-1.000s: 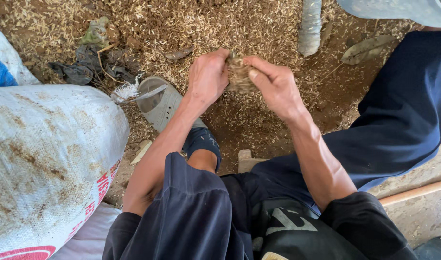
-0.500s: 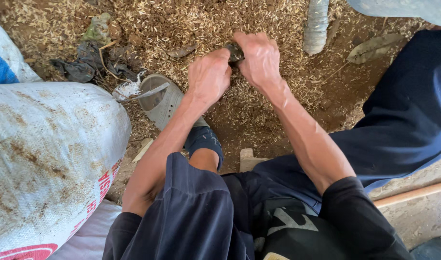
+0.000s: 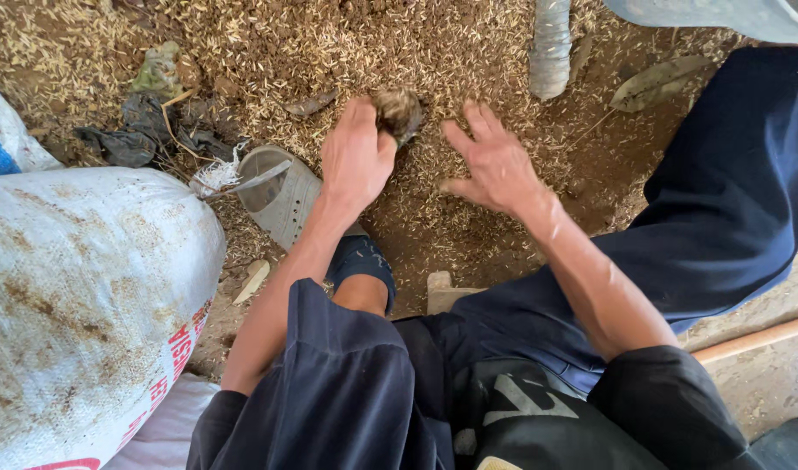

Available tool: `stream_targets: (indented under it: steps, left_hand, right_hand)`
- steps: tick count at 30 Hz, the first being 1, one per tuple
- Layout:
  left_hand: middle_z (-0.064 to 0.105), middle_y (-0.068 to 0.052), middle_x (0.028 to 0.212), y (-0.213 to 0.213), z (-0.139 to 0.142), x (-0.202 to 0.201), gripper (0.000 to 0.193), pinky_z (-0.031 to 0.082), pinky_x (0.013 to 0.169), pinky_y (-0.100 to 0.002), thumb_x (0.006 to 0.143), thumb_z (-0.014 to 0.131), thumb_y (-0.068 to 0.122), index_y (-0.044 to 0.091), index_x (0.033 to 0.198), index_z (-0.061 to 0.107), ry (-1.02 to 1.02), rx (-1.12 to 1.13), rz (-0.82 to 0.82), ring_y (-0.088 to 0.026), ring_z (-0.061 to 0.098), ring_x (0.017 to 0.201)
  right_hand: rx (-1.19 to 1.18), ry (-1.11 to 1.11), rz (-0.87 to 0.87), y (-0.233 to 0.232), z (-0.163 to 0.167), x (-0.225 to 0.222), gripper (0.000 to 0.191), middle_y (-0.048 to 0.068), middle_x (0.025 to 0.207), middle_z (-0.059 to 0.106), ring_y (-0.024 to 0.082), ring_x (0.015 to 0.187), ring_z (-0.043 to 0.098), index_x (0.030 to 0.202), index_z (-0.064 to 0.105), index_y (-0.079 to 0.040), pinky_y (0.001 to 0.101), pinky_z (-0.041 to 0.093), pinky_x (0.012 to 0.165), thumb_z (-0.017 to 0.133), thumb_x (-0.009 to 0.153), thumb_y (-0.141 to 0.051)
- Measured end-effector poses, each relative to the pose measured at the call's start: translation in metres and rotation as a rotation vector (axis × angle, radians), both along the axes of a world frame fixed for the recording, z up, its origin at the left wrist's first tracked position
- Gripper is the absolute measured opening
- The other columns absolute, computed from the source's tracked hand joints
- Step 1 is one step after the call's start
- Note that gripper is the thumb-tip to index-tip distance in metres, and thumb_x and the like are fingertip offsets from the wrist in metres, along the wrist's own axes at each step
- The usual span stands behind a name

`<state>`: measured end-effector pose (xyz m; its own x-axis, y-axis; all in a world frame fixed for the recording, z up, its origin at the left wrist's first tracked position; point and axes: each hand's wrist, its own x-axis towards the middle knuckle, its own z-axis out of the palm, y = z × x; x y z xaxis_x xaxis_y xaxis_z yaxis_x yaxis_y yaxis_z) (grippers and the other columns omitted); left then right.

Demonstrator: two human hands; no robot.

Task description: The person sits on the ground and repeatedly picks up dark debris from a pile of light-colored wood shavings. They separate the debris by hand and place it into a nearby bucket, continuing this process throughout the clip.

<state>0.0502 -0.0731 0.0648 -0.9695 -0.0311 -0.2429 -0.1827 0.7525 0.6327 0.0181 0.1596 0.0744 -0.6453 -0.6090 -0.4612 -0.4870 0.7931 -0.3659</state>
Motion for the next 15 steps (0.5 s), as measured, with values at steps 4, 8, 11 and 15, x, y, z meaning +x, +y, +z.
stream_targets:
  steps: [4,8,11,15]
  left_hand:
    - [0.056,-0.020,0.135,-0.002,0.016,0.011,0.059,0.060,0.088,-0.038,0.075,0.062,0.000,-0.004,0.134,0.056,0.433,-0.229,-0.098,-0.035,0.066,0.113]
    - [0.066,-0.012,0.113,0.010,0.008,-0.023,0.034,0.058,0.078,-0.040,0.078,0.068,0.005,0.003,0.112,0.068,0.349,-0.345,-0.509,-0.024,0.064,0.098]
    - [0.067,-0.012,0.094,0.024,-0.010,-0.050,0.014,0.057,0.068,-0.039,0.081,0.067,0.006,0.002,0.094,0.070,0.161,-0.355,-0.673,-0.023,0.065,0.086]
    - [0.064,-0.011,0.081,0.024,-0.027,-0.059,0.005,0.055,0.059,-0.040,0.086,0.064,0.002,0.004,0.082,0.067,0.085,-0.243,-0.573,-0.021,0.062,0.068]
  right_hand:
    - [-0.068,0.182,-0.065,-0.009,-0.001,0.034,0.073,0.025,0.136,0.053,0.042,0.122,0.054,0.135,0.059,-0.006,0.0487,0.057,0.090,0.085,0.069,-0.020]
    - [-0.068,0.310,-0.052,-0.018,-0.014,0.050,0.044,0.016,0.116,0.062,0.030,0.098,0.061,0.117,0.068,-0.008,0.0405,0.059,0.077,0.082,0.076,0.000]
    - [-0.115,0.187,-0.107,-0.013,-0.022,0.048,0.033,0.015,0.100,0.065,0.028,0.088,0.063,0.107,0.070,-0.005,0.0396,0.059,0.069,0.078,0.076,0.003]
    - [-0.408,-0.296,-0.540,0.007,-0.018,0.023,0.018,0.007,0.092,0.070,0.018,0.078,0.068,0.103,0.069,-0.005,0.0352,0.061,0.063,0.067,0.087,0.003]
